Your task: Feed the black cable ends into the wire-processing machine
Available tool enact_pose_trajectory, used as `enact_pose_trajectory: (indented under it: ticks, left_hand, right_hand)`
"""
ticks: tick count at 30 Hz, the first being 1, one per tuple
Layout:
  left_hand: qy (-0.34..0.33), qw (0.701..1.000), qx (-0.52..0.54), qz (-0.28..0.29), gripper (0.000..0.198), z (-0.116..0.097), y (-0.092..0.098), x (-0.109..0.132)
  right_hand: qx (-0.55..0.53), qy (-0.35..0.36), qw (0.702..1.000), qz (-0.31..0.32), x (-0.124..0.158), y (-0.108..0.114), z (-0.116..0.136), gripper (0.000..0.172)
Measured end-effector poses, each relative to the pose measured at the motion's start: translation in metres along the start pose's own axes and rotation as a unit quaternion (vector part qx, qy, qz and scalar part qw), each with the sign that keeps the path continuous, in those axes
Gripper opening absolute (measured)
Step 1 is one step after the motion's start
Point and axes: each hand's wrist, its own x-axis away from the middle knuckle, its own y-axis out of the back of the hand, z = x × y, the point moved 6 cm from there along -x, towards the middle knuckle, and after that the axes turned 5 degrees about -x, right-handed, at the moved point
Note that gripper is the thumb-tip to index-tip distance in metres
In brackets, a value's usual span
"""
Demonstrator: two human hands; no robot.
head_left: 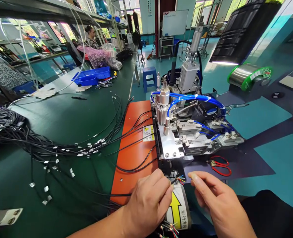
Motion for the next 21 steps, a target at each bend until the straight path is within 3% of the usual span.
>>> enact_pose_trajectory:
  ticks: [3, 10, 21]
  left_hand:
    - [-0.003, 1.000, 0.003, 0.001, 0.023, -0.001, 0.001, 0.000]
    - [-0.007, 1.000, 0.006, 0.011, 0.023, -0.002, 0.001, -0.001]
    - [-0.004, 1.000, 0.004, 0.024, 0.022, -0.002, -0.001, 0.000]
  right_hand:
    - [-0.115, -0.096, 0.986, 0.079, -0.003, -0.016, -0.009, 0.044]
    - [-0.129, -0.115, 0.975, 0.137, 0.000, -0.025, -0.014, 0.042]
    - [-0.074, -0.078, 0.990, 0.090, -0.008, -0.019, -0.017, 0.046]
